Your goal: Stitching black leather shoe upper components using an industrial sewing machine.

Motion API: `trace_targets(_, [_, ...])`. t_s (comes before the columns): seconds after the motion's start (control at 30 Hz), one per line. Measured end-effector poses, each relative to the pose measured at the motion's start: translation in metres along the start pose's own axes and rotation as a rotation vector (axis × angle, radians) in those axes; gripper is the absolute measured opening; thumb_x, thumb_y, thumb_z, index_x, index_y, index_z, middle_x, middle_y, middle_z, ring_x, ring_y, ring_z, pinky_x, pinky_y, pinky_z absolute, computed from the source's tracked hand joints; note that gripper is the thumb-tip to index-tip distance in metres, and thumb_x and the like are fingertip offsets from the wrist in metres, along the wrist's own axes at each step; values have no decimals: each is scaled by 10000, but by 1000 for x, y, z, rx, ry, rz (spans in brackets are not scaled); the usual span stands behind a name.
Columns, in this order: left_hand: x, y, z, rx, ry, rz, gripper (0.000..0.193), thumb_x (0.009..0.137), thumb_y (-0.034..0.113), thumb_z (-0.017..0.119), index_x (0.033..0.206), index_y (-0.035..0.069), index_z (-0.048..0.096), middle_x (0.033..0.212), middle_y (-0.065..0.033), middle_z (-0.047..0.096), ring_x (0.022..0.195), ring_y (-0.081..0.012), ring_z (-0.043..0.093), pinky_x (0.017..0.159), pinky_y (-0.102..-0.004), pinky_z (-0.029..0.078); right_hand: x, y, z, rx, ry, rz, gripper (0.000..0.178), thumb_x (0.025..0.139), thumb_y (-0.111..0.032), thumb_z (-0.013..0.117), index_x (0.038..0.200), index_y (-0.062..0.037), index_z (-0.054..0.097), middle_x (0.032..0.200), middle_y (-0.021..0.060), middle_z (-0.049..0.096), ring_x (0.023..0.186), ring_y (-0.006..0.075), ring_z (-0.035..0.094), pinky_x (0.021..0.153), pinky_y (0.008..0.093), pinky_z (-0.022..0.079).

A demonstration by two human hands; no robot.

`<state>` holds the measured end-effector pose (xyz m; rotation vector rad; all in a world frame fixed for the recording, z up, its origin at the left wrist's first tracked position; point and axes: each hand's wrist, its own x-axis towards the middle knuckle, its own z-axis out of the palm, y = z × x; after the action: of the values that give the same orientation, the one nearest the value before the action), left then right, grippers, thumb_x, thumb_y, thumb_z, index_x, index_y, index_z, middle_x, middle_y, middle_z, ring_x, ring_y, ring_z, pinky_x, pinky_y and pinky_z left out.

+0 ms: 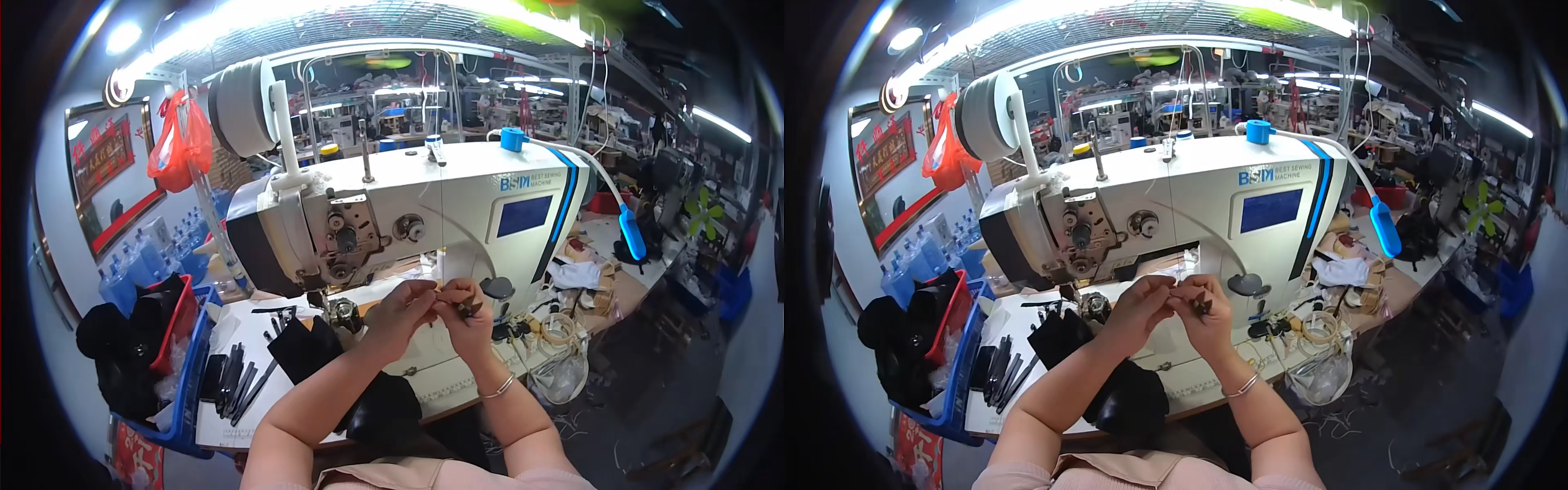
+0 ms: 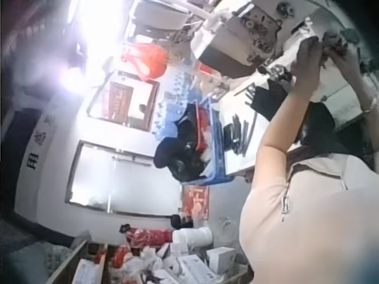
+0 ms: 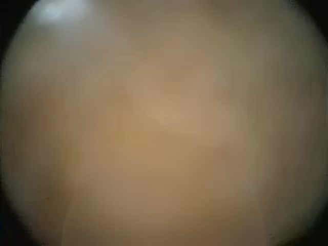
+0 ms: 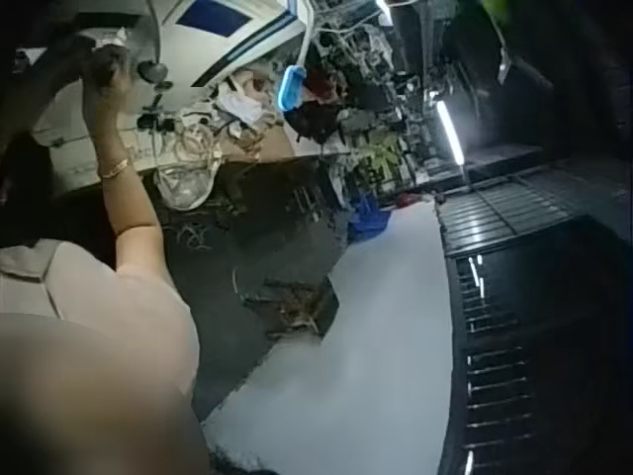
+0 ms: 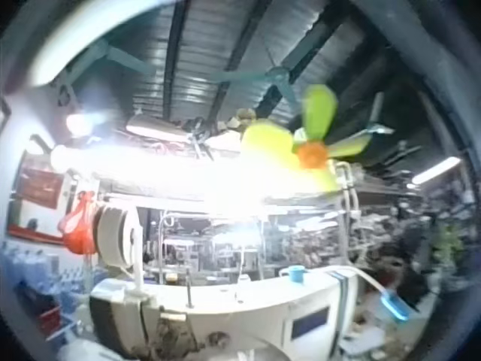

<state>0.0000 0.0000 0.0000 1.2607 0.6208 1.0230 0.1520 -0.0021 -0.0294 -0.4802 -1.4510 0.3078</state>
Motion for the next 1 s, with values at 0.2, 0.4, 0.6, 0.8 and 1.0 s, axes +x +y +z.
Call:
trace_targets(0.2, [9,-19,5,-286,-275,-140,296,921,184,600,1165,21,564,1088,-38,599,989,-122,573,902,-244,454,-18,-6,-17,224,75,90,259,716,33,766,893,-10,582,944,72,637,692,90,571,597,212,472])
trace_targets(0.4, [-4,-37,38,643,27,121,272,807,184,734,1020,42,642,939,-47,632,779,-115,620,712,-237,510,45,-40,-45,109,151,265,256,865,-182,680,1007,17,601,873,75,634,577,82,524,496,194,400])
trace_targets(0.6, [-26,-60,19,769,-45,455,296,717,139,799,947,30,646,819,-68,611,701,-126,617,626,-235,498,89,-50,-43,211,69,378,131,897,-107,597,935,17,612,660,14,563,508,80,474,440,228,366])
trace_targets(0.8, [-64,-71,-9,411,-20,123,323,726,62,792,1009,9,646,873,-38,649,769,-66,607,688,-220,520,44,-30,12,-587,-209,-210,31,783,-44,601,814,-43,593,690,182,598,610,362,601,548,406,483])
trace_targets(1.0, [-73,-17,-34,164,-9,0,237,766,-25,723,989,-14,643,863,-47,646,721,-91,607,631,-217,495,96,-31,31,-584,168,-32,47,847,7,576,803,-7,579,592,69,582,526,92,537,479,249,418])
